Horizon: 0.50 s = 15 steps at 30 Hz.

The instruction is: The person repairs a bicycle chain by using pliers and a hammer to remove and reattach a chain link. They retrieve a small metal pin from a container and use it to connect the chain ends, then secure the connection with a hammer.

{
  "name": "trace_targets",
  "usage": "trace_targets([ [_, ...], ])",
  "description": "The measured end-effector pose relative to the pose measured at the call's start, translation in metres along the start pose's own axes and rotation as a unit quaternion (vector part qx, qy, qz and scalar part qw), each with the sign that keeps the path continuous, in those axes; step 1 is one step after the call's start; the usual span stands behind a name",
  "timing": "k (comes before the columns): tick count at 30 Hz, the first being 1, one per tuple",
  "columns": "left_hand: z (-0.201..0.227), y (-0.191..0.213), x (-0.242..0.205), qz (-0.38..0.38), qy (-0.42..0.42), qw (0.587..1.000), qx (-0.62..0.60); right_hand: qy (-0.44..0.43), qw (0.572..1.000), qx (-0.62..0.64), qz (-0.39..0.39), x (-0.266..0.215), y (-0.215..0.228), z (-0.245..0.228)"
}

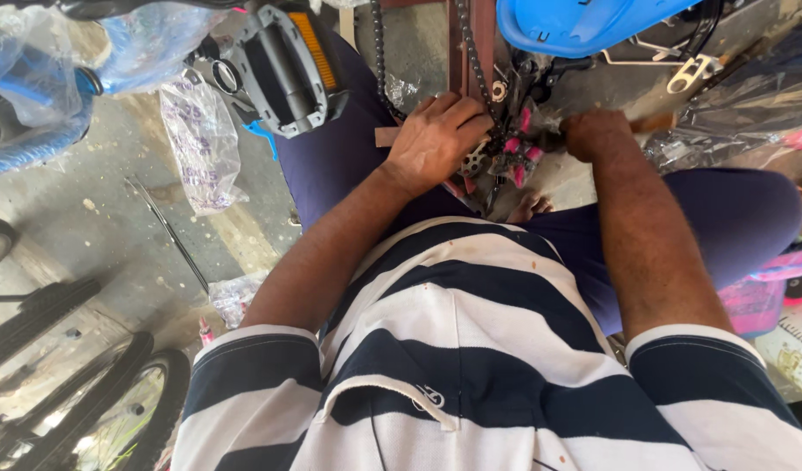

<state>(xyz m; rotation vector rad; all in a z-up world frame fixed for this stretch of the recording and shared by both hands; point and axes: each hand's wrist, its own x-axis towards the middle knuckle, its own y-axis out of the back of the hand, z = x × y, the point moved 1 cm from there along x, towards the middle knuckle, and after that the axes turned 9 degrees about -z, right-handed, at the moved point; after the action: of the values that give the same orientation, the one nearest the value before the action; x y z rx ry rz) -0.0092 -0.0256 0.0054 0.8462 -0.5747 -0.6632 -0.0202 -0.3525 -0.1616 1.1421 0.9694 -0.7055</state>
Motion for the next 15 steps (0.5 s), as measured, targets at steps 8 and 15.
trace_targets([
  [8, -0.010, 0.001, 0.015, -0.003, 0.028, 0.996, -0.088, 0.192, 0.858, 0.362, 0.309, -0.127, 0.083, -0.017],
  [15, -0.007, 0.012, 0.032, -0.025, 0.040, 0.978, -0.203, 0.288, 0.700, 0.433, 0.489, -0.200, 0.104, -0.094],
])
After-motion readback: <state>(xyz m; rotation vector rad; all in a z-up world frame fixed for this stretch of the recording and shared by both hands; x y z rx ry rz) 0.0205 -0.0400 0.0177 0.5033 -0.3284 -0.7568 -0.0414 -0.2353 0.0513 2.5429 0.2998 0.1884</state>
